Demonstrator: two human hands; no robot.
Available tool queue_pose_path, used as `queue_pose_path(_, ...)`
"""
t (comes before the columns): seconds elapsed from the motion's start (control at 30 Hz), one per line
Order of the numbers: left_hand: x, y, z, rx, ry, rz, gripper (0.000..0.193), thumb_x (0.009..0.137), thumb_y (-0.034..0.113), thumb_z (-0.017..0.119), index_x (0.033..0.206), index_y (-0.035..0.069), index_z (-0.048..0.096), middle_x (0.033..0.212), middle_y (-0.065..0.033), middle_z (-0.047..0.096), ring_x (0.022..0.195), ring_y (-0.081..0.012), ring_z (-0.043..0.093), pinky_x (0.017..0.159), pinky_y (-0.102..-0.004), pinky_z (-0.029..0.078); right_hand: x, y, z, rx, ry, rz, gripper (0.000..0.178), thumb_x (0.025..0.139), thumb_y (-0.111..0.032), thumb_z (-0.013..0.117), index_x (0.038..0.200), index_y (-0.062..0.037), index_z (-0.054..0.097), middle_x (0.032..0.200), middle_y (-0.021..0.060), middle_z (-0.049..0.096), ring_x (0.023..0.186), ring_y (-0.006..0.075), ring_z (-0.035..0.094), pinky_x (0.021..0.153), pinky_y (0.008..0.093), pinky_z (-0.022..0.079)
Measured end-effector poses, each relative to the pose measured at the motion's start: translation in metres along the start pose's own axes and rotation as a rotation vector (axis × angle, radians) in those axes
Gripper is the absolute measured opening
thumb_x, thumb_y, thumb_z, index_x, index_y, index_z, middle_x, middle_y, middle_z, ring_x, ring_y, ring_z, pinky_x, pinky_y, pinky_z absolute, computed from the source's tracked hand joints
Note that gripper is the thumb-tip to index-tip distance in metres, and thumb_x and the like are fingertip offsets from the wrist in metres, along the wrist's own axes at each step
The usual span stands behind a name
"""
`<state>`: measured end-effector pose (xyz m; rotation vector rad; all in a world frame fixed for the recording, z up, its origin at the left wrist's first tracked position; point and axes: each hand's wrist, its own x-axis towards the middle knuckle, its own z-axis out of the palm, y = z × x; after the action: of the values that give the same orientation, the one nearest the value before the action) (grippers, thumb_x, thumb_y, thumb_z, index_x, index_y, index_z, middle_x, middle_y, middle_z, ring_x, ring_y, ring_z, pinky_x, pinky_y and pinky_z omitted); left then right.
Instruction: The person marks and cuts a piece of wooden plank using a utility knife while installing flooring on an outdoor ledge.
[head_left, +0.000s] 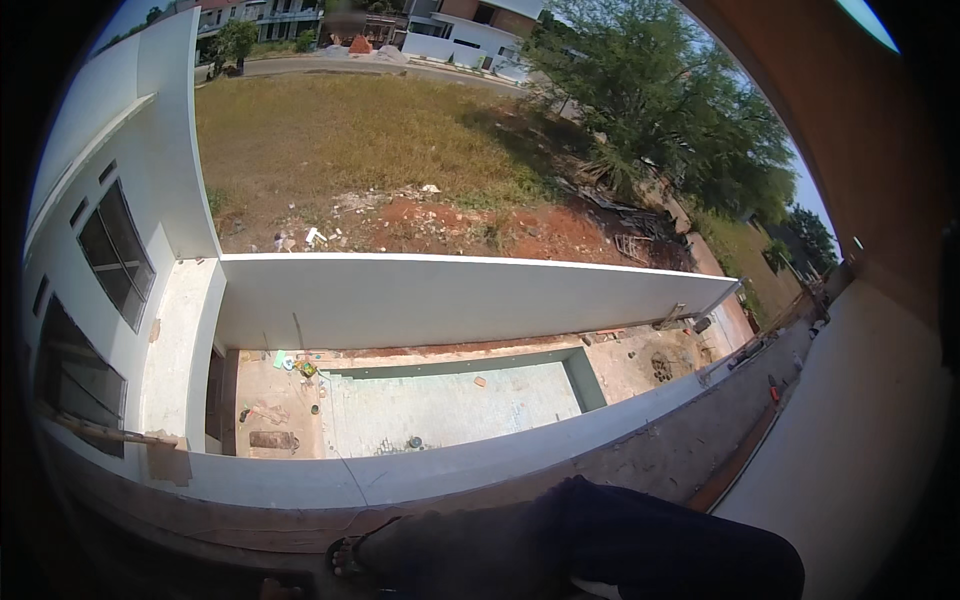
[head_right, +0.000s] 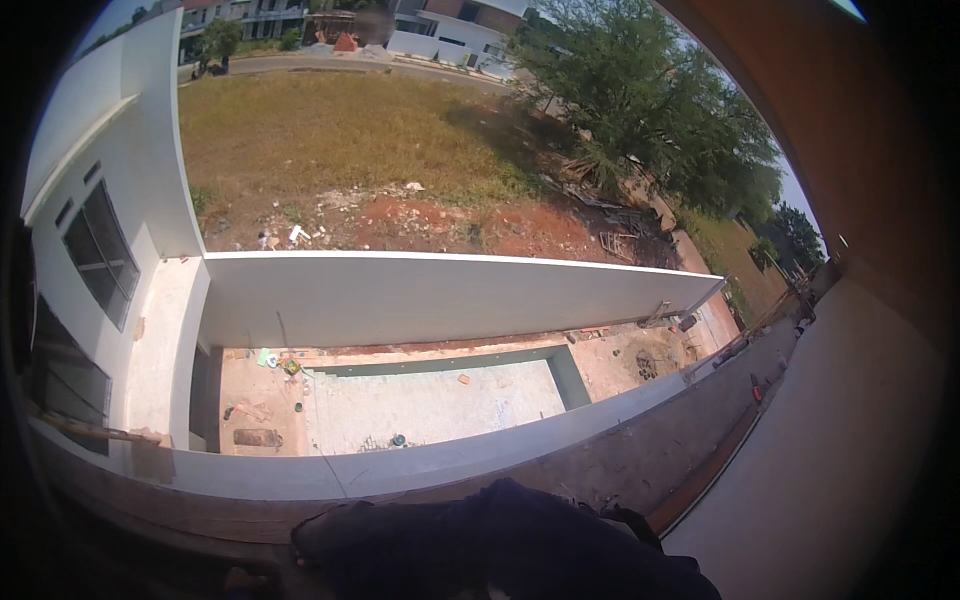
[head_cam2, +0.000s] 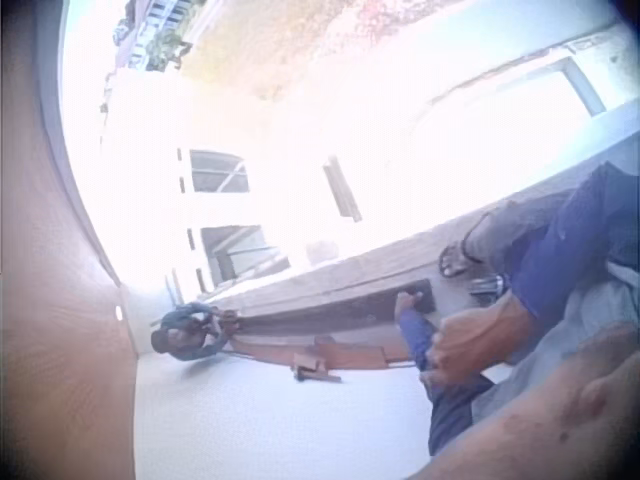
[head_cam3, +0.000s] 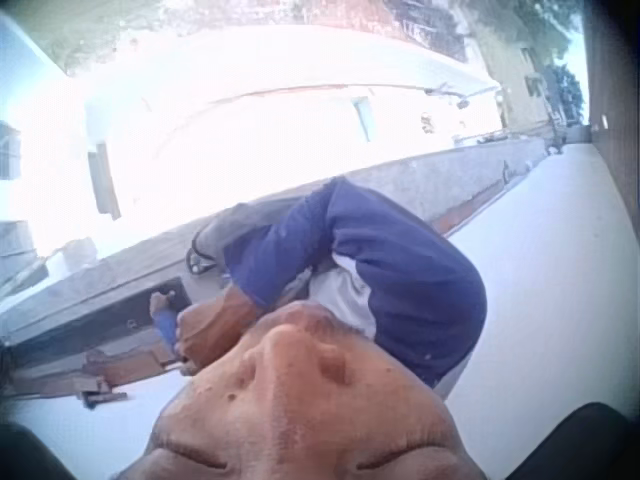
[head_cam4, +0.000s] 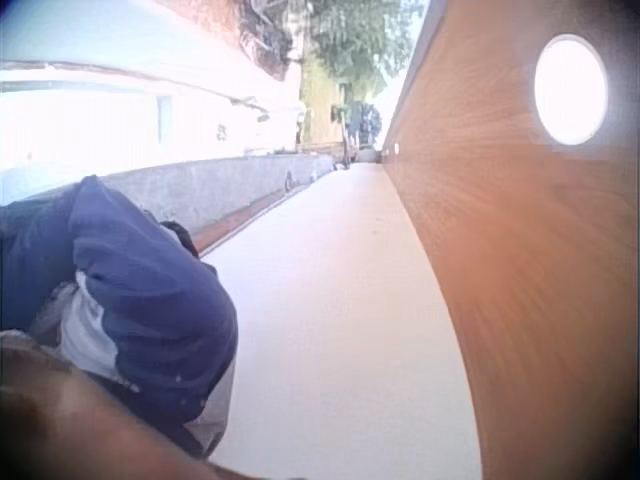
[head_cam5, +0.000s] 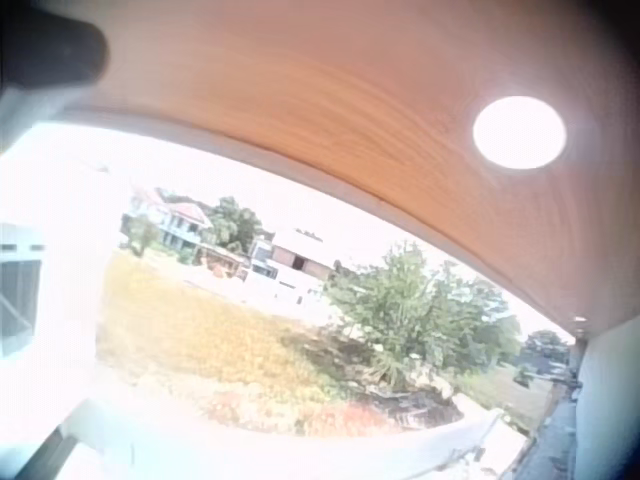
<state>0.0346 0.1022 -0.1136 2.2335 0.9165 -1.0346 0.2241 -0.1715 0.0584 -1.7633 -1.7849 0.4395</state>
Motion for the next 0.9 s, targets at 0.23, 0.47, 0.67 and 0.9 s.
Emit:
queue_pose_path(0.23,-0.073,0.070,-0.019,-0.267,-0.002,-0.292,0.116,0.073,0.040,0.085,0.160,0.006,0.016,0.160,-0.0223,0.031,0.150,-0.0496,0.015,0.123,-0.0550,0.013,-0.074,0.010,0.048,-0.140,-0.223,-0.021,0.050,0.096,-0.030,0.054,0.140,-0.0064,0.049,0.139,0.0213,0.054,0.130,0.0382,0.050,0.111,0.0531,0.034)
queue_pose_path(0.47,-0.124,0.088,0.008,-0.285,0.114,-0.349,0.113,0.077,0.034,0.082,0.160,0.005,0.011,0.158,-0.0312,0.028,0.149,-0.0526,0.013,0.121,-0.0634,0.006,-0.075,0.006,0.056,-0.141,-0.376,-0.040,0.046,0.096,-0.024,0.051,0.139,-0.0056,0.051,0.138,0.0211,0.055,0.130,0.0376,0.051,0.111,0.0538,0.034)
queue_pose_path(0.67,-0.105,0.085,0.020,-0.282,0.119,-0.339,0.123,0.070,0.038,0.087,0.160,0.007,0.010,0.155,-0.0392,0.024,0.148,-0.0563,0.009,0.120,-0.0641,0.006,-0.075,-0.005,0.032,-0.178,-0.335,-0.083,0.044,0.097,-0.019,0.046,0.138,-0.0057,0.051,0.138,0.0208,0.056,0.132,0.0360,0.050,0.112,0.0528,0.033)
queue_pose_path(0.9,-0.113,0.094,-0.006,-0.342,0.083,-0.343,0.124,0.070,0.036,0.088,0.160,0.006,0.009,0.155,-0.0414,0.020,0.148,-0.0561,0.008,0.121,-0.0625,0.007,-0.071,0.006,0.038,-0.215,-0.338,-0.071,0.046,0.093,-0.023,0.051,0.136,-0.0064,0.049,0.138,0.0190,0.054,0.131,0.0359,0.049,0.109,0.0554,0.035)
